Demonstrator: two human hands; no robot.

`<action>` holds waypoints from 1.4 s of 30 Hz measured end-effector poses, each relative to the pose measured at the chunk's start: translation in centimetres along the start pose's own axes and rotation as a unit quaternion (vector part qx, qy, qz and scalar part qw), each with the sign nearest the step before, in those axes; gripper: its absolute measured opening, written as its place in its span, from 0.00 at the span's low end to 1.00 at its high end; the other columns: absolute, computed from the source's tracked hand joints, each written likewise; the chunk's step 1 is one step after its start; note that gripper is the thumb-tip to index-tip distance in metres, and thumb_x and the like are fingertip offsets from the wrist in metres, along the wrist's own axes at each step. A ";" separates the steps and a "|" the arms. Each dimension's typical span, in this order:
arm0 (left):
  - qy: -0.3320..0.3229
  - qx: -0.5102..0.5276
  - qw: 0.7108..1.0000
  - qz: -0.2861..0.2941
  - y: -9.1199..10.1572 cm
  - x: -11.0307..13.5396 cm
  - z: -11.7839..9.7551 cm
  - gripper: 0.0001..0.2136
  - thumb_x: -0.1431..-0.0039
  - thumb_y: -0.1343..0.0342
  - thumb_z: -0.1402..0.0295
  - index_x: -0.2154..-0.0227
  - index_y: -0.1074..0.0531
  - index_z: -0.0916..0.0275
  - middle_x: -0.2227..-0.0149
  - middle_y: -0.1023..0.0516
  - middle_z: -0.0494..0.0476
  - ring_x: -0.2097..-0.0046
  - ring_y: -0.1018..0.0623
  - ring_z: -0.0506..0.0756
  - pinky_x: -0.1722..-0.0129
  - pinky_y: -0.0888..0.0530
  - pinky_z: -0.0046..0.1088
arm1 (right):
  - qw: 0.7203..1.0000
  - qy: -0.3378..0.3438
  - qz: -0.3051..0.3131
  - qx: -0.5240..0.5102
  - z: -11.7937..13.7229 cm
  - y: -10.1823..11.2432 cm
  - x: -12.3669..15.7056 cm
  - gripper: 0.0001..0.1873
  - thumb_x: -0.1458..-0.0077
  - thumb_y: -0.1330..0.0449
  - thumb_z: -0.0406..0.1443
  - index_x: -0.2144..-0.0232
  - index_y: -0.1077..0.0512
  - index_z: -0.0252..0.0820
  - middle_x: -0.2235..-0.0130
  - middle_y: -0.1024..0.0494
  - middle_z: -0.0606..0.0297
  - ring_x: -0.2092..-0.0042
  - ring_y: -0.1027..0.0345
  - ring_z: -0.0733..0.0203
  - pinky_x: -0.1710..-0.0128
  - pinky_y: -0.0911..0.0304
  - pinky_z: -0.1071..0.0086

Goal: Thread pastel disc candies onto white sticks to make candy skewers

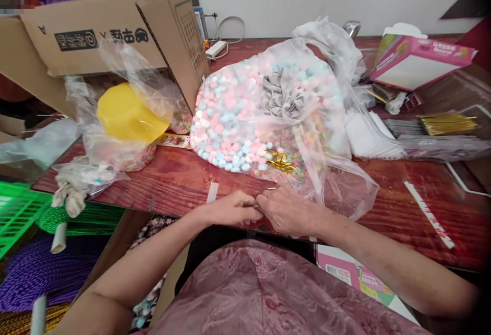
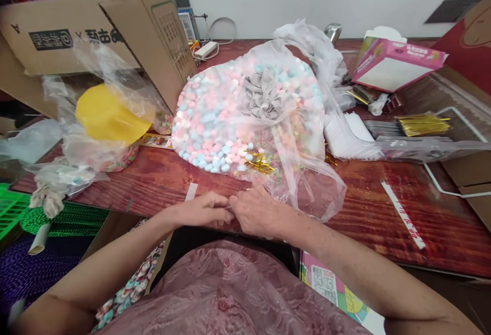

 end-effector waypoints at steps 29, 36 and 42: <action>-0.182 -0.362 0.904 -0.135 -2.0 1.1 1.2 0.13 0.39 0.50 0.71 0.80 0.33 0.61 0.76 0.28 0.57 0.72 0.31 0.54 0.69 0.38 0.29 | 0.996 -0.007 0.051 -0.068 -0.5 0.6 -1.3 0.12 0.42 0.46 0.30 0.73 0.24 0.39 0.74 0.21 0.59 0.73 0.32 0.60 0.70 0.53 0.65; -0.017 0.023 0.997 -0.073 -0.7 0.8 2.5 0.09 0.49 0.47 0.64 0.81 0.34 0.62 0.82 0.34 0.49 0.80 0.37 0.49 0.78 0.42 0.26 | 0.961 0.048 -0.270 0.040 -0.1 1.1 1.9 0.17 0.36 0.45 0.35 0.46 0.29 0.42 0.46 0.24 0.52 0.42 0.36 0.45 0.49 0.49 0.54; -0.013 0.058 0.997 0.055 -1.8 1.3 2.5 0.12 0.48 0.46 0.60 0.80 0.35 0.63 0.82 0.35 0.49 0.80 0.38 0.47 0.79 0.40 0.25 | 0.955 0.111 -0.272 0.041 0.4 -2.4 3.1 0.11 0.33 0.50 0.31 0.59 0.27 0.41 0.65 0.21 0.63 0.60 0.32 0.58 0.44 0.52 0.52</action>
Point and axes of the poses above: each hand's wrist, its own x-axis away from the middle knuckle, its own y-axis out of the back of the hand, z = x × y, the point moved 2 cm from there along -x, towards the middle knuckle
